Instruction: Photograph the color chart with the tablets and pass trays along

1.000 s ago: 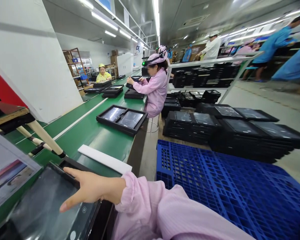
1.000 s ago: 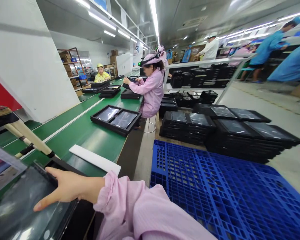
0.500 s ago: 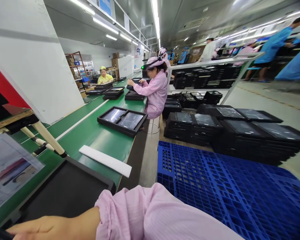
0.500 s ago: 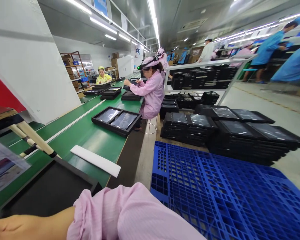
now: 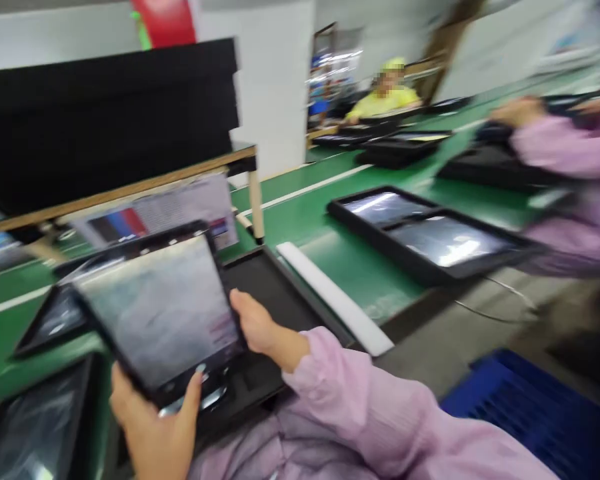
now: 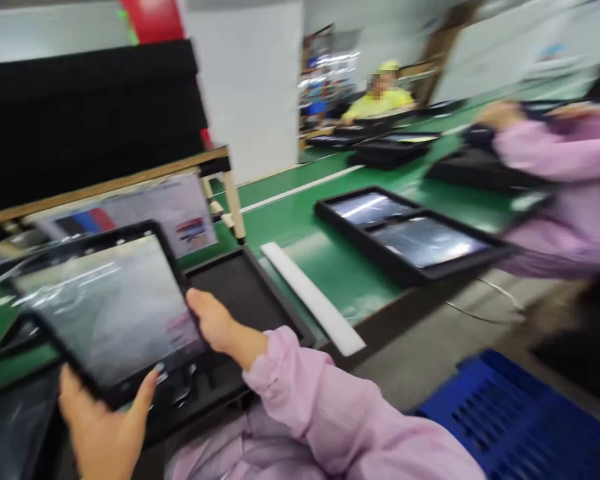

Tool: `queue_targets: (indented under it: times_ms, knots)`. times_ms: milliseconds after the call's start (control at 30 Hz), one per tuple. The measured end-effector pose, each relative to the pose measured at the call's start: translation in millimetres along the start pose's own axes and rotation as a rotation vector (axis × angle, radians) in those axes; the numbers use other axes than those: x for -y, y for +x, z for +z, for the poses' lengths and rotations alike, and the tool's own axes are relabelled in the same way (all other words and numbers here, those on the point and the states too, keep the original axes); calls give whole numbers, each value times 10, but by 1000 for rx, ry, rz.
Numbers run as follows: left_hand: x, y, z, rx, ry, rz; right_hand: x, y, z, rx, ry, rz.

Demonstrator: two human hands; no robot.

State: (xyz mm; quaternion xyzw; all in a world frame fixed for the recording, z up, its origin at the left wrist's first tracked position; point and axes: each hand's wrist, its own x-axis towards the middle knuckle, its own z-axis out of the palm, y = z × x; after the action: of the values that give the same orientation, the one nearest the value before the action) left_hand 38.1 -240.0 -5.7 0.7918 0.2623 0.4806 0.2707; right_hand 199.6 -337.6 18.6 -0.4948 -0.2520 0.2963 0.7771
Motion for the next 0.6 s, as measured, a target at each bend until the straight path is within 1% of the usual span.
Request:
queue_targets:
  times_ms: [33,67,133,200,367,600]
  knots:
    - [33,-30,-23,-26,81,19,-29,-4,-7,4,40,16]
    - [45,-52,-33,-27,136,35,-47,-6,-14,8,74,31]
    - [22,-72,-29,-22,191,39,-59,-5,-21,18,127,59]
    - [-29,-71,-20,-10,194,17,-55,-4,-20,11,157,54]
    - [-88,-71,-23,6,171,31,-47,6,-3,-57,134,-55]
    - [-98,-107,-18,7,167,-22,-58,5,12,-32,34,-112]
